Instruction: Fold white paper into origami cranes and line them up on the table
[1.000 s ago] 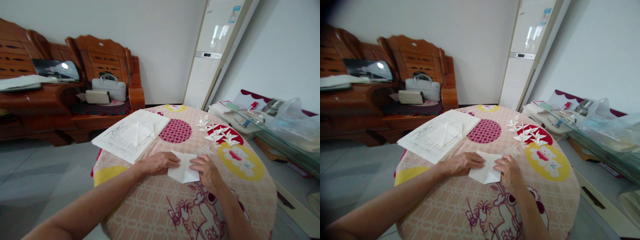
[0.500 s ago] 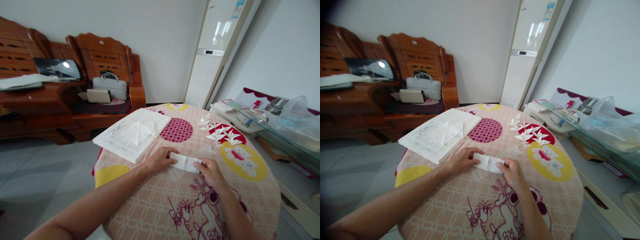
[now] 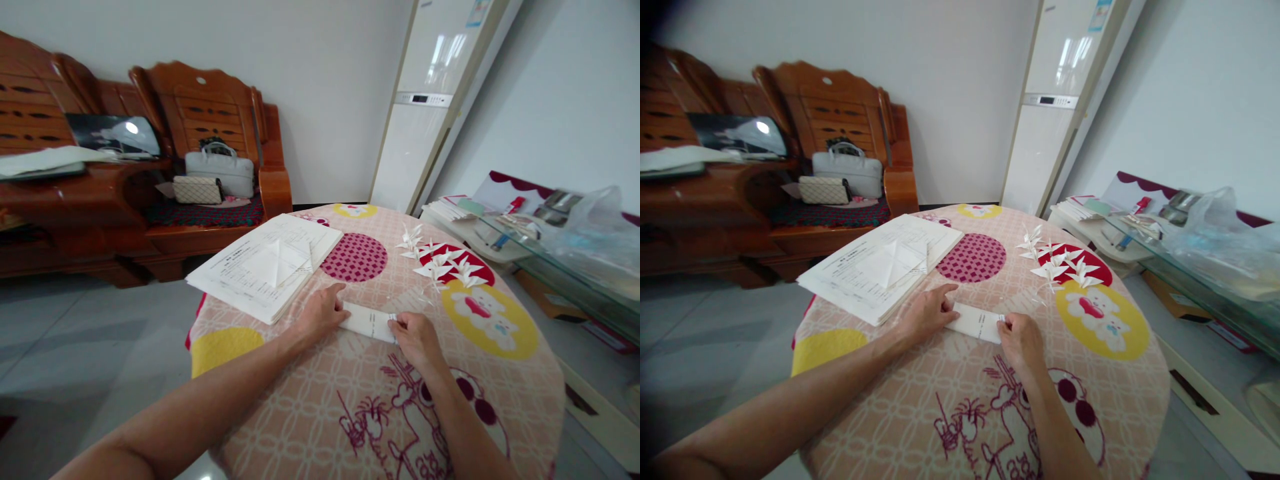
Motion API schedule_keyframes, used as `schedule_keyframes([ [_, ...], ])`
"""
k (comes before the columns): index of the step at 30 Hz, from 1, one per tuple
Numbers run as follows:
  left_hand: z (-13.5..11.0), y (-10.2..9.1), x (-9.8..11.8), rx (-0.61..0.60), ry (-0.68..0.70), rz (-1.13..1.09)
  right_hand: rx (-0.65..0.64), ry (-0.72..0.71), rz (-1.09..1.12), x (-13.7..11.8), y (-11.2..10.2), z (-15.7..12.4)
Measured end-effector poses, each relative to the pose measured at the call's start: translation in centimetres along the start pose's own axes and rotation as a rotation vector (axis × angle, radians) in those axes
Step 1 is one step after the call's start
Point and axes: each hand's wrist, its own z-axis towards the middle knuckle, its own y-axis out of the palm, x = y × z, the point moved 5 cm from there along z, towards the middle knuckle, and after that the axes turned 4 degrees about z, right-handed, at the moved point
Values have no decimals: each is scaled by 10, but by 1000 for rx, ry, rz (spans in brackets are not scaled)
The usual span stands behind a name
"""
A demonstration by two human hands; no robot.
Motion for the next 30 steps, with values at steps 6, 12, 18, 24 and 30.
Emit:
schedule_keyframes([
  [6,2,-1,0,-24,-32,5,-38,69,-54,9,1,2],
  [12,2,-7,4,-26,-43,-18,-64,132,-69,12,1,5],
  [18,2,-7,2,-45,-66,-51,-67,120,-113,11,1,6],
  [24,4,-5,-1,-47,-73,-53,-79,125,-174,9,1,6],
  [30,6,-3,-3,-40,-62,-55,-112,163,-196,7,0,6],
])
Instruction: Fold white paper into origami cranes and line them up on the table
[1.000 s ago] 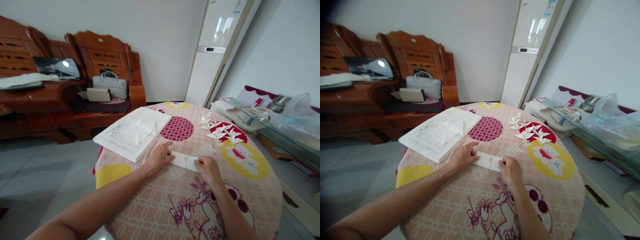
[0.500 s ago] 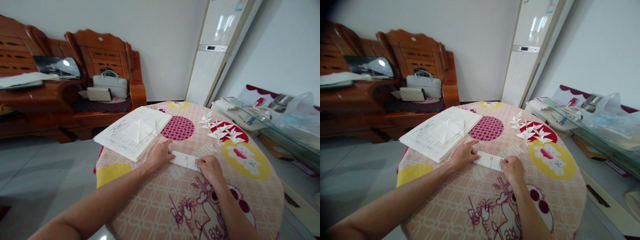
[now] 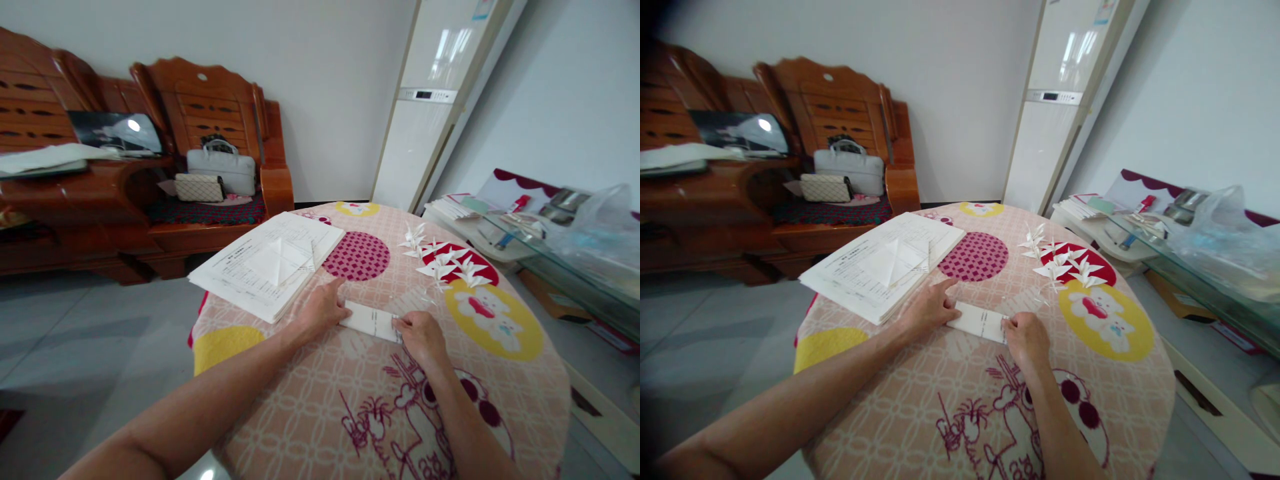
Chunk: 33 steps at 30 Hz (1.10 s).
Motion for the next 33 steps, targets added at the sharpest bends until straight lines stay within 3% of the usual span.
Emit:
schedule_keyframes([
  [12,1,1,-2,-7,18,8,-5,16,-37,-1,-1,-1],
  [22,-4,-3,8,31,42,106,-10,18,-57,-3,-1,-1],
  [25,-4,-2,9,98,157,135,-5,7,-74,-4,-1,-1],
  [28,-3,2,13,129,392,119,3,7,-77,-4,-1,-1],
  [33,-6,17,14,-143,702,50,1,16,-60,-2,0,0],
])
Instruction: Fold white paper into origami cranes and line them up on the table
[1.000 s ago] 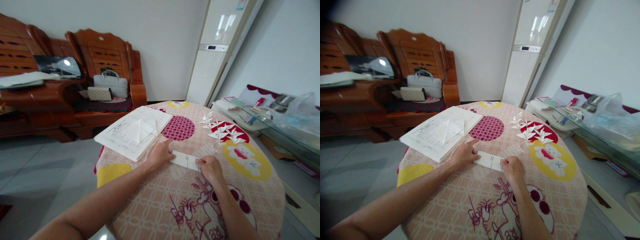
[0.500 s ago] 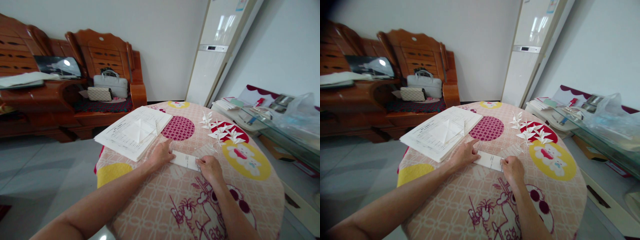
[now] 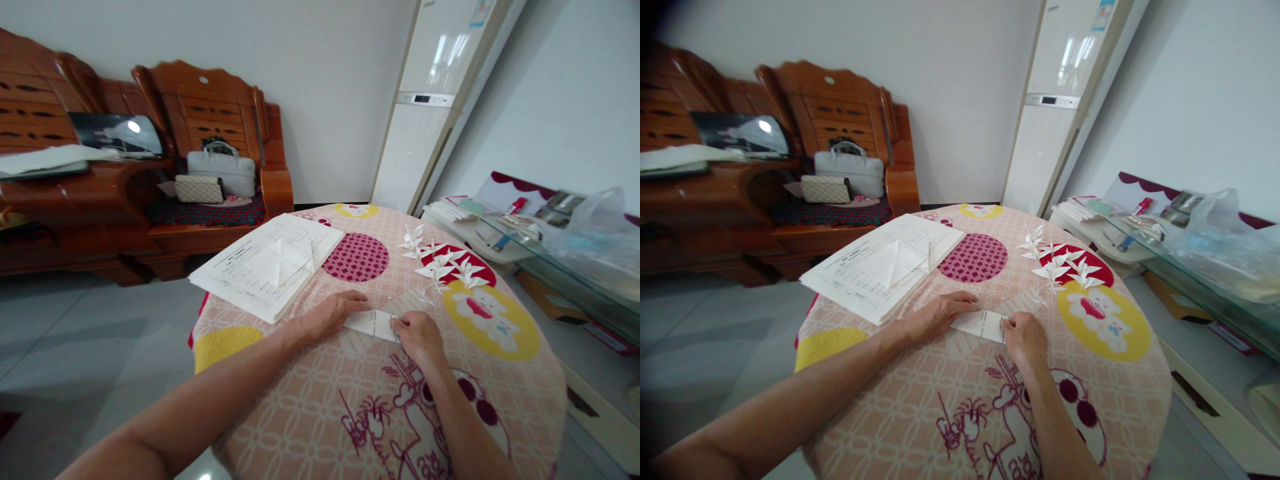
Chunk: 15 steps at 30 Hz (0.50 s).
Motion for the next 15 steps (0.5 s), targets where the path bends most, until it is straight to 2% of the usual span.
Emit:
schedule_keyframes([
  [8,-5,0,13,-194,217,34,7,5,13,2,1,2],
  [15,-7,2,14,-293,239,105,8,10,52,2,1,1],
])
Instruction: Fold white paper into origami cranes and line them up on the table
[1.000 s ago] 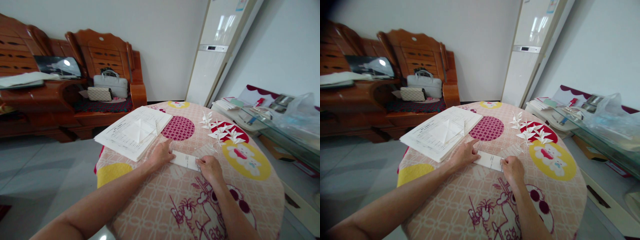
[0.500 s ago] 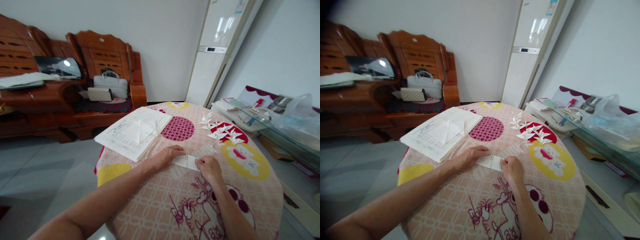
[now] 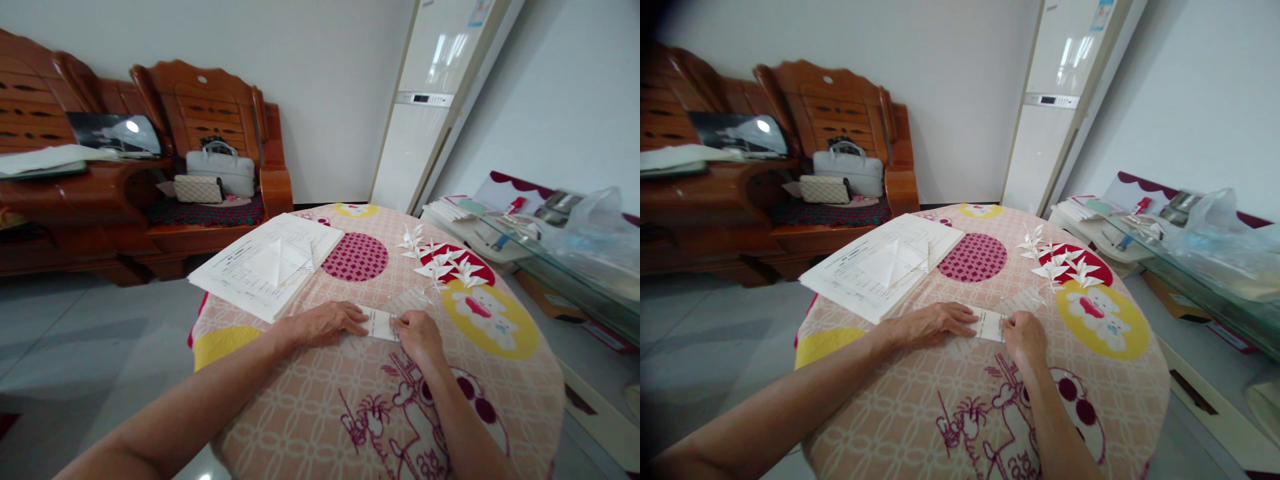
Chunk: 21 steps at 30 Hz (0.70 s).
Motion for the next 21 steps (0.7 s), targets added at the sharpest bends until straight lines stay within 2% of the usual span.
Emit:
schedule_keyframes([
  [3,0,1,2,-13,-1,29,30,-1,3,0,-3,-2],
  [5,1,0,4,-6,1,38,114,-20,-6,-3,-9,-6],
  [8,2,-2,8,22,15,34,249,-162,63,-18,-16,-18],
  [10,2,-4,10,34,28,26,198,-300,159,-33,-11,-26],
  [12,3,-6,13,36,34,17,71,-359,151,-45,-1,-31],
  [16,4,-9,16,39,32,-1,-60,-260,88,-48,12,-30],
  [21,4,-7,15,31,24,21,-82,-175,120,-46,12,-26],
])
